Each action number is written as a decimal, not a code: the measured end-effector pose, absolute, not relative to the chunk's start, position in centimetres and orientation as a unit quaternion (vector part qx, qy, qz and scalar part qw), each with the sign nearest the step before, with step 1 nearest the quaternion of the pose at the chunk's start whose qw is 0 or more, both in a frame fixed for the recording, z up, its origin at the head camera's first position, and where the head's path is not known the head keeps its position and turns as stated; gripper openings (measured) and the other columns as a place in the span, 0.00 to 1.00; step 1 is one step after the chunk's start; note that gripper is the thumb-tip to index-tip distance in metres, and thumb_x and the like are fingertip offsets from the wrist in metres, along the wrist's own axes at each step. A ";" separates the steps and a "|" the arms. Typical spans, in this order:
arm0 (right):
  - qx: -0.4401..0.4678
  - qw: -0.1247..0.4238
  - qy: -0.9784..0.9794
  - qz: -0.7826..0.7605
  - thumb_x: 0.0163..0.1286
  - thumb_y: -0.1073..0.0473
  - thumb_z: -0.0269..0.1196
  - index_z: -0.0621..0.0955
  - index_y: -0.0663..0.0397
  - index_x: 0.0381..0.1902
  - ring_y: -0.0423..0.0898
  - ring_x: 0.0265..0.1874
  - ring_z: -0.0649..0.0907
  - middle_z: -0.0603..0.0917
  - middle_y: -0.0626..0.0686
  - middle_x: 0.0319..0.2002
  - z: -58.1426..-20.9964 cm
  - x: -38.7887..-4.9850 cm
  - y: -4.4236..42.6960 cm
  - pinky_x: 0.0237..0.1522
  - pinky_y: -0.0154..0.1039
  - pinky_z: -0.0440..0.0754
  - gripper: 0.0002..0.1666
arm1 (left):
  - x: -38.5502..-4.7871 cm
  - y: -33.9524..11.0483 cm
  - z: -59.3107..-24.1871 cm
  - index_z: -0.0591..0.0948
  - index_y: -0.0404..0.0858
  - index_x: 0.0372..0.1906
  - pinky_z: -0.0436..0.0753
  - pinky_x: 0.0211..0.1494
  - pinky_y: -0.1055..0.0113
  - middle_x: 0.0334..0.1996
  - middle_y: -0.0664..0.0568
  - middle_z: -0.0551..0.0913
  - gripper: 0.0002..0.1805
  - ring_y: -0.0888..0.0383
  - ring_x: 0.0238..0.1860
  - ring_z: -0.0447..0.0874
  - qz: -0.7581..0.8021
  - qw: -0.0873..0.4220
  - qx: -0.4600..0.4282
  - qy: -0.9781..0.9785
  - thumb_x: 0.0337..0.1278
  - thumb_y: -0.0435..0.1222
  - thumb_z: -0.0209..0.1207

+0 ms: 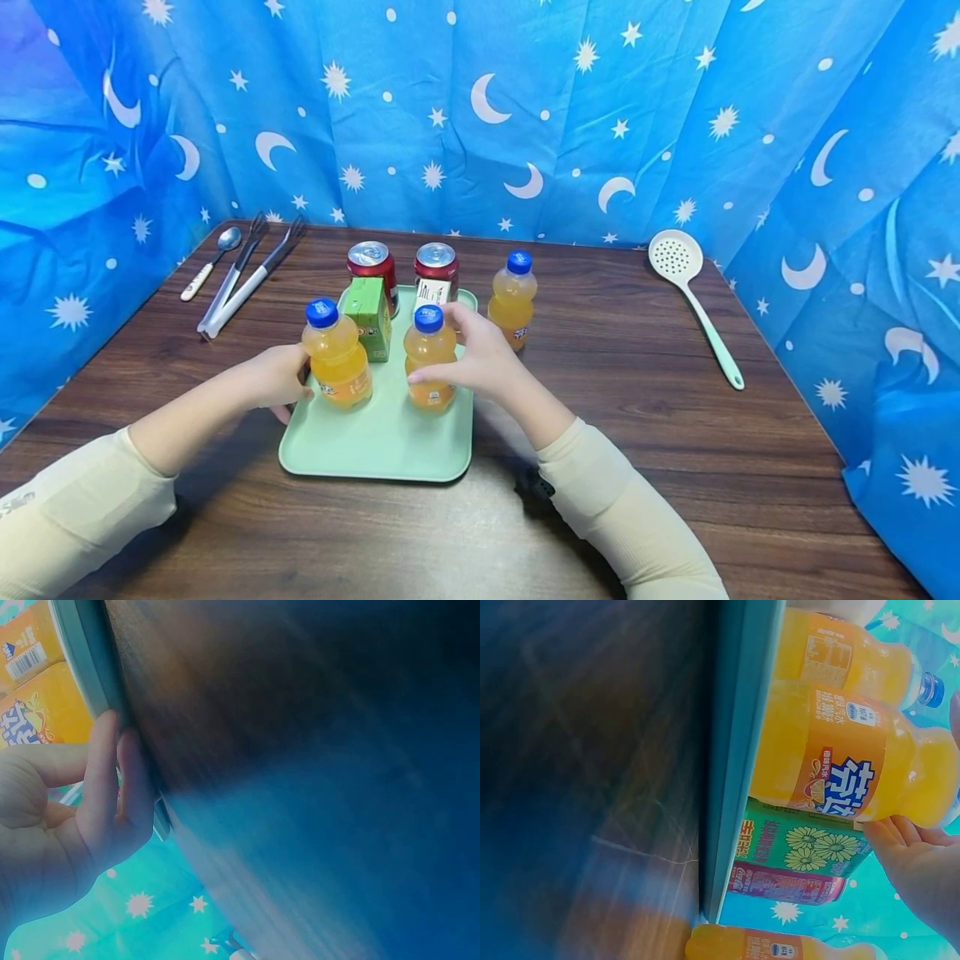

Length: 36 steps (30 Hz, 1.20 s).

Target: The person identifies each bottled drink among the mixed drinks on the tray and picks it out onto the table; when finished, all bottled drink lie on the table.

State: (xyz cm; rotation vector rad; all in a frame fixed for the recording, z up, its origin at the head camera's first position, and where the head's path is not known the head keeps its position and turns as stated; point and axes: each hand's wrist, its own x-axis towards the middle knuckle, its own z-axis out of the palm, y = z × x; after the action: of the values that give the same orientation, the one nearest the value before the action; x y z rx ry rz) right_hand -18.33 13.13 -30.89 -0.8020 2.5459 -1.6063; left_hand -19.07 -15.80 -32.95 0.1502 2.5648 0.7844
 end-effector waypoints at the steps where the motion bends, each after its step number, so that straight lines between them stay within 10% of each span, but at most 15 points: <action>1: -0.254 0.014 0.819 -0.514 0.45 0.57 0.77 0.70 0.53 0.60 0.44 0.49 0.78 0.78 0.48 0.50 -30.9 -18.3 13.1 0.54 0.47 0.78 0.44 | -19.0 -15.8 -32.9 0.67 0.28 0.50 0.84 0.20 0.64 0.39 0.39 0.74 0.19 0.52 0.26 0.81 0.285 0.226 0.053 0.930 0.52 0.20 0.56; 36: -0.221 0.057 0.840 -0.493 0.46 0.53 0.76 0.69 0.53 0.58 0.44 0.50 0.78 0.78 0.49 0.50 -31.2 -18.5 13.1 0.55 0.45 0.78 0.43 | -19.1 -15.8 -33.3 0.67 0.27 0.50 0.84 0.19 0.64 0.39 0.38 0.74 0.20 0.52 0.27 0.81 0.288 0.218 0.060 0.931 0.50 0.19 0.57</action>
State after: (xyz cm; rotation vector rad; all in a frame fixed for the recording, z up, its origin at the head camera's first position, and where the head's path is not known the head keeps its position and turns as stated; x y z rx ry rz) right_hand -18.54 13.14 -31.22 -0.6697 2.5460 -1.4939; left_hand -19.06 -15.83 -33.29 0.1659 2.5769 0.7974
